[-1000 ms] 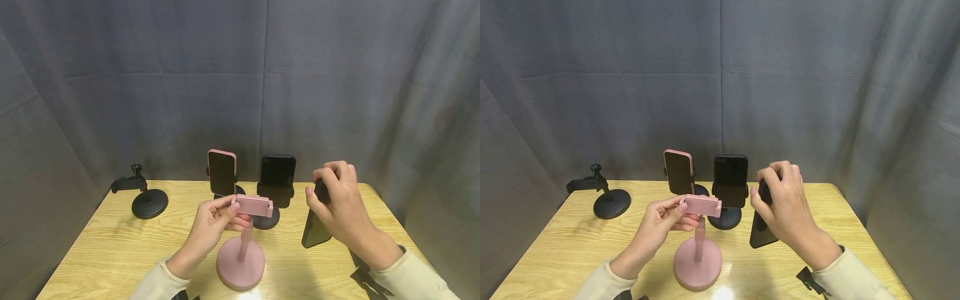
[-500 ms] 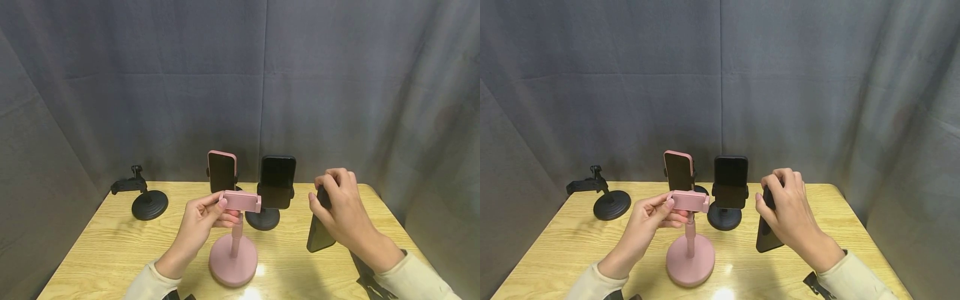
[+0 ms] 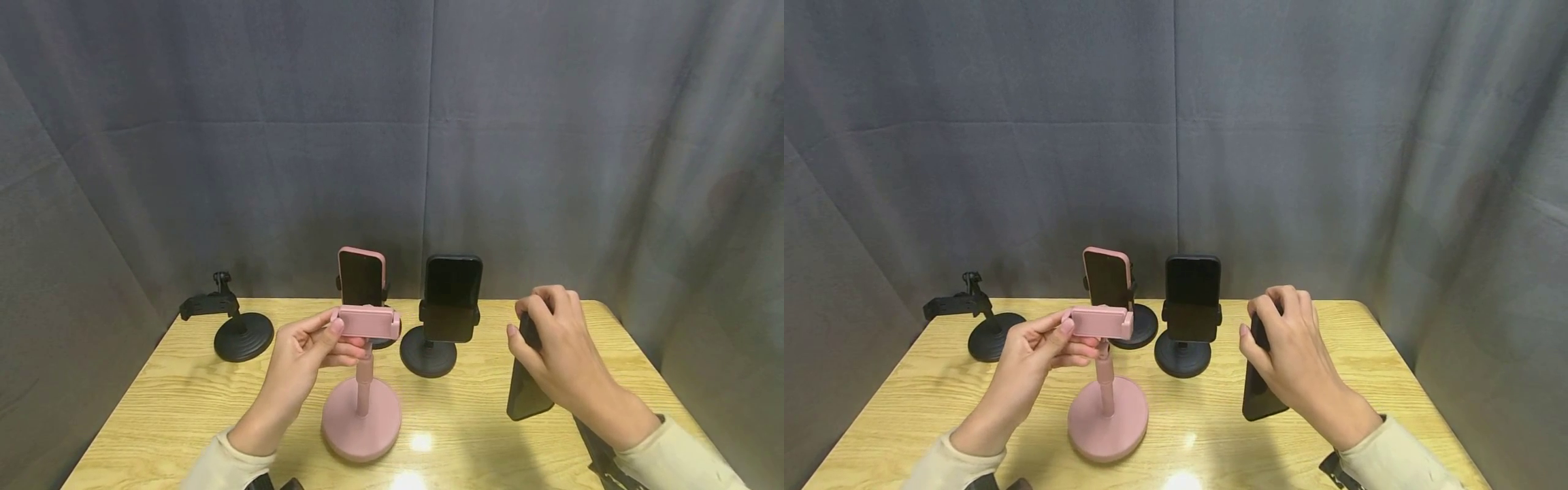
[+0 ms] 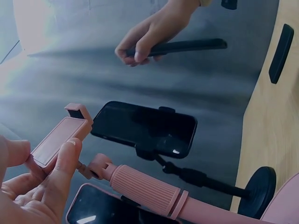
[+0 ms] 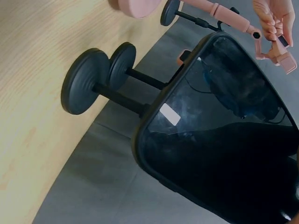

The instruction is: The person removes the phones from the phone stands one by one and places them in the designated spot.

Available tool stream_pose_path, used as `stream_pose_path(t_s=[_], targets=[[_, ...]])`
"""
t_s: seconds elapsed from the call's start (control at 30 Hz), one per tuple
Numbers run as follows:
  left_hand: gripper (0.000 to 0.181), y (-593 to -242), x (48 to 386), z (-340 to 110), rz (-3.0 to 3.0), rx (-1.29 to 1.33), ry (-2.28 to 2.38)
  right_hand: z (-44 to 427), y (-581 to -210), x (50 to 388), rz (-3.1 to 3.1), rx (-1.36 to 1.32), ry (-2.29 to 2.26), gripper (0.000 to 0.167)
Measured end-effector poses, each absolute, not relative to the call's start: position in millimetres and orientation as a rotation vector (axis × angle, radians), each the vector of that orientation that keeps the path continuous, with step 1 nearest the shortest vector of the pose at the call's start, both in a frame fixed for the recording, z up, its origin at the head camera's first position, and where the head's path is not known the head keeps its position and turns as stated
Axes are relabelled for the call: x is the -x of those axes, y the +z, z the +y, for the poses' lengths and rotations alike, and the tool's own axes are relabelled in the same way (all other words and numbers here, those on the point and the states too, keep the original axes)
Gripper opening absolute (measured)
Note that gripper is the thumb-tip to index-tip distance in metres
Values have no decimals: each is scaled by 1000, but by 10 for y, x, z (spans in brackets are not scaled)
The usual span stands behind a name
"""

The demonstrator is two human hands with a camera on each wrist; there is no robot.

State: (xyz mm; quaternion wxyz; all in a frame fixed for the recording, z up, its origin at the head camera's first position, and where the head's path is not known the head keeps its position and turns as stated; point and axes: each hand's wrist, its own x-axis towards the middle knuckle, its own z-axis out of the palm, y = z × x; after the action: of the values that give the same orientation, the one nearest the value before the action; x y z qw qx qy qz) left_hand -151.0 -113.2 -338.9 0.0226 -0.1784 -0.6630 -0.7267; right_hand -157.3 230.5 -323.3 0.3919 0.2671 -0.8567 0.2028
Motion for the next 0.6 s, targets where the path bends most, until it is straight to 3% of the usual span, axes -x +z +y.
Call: stream_pose_path(t_s=[0.6], targets=[[42,-3277,1577,-1460,-1998,402,-2159,2456,-3454,1608,-2233,-649,451,11]])
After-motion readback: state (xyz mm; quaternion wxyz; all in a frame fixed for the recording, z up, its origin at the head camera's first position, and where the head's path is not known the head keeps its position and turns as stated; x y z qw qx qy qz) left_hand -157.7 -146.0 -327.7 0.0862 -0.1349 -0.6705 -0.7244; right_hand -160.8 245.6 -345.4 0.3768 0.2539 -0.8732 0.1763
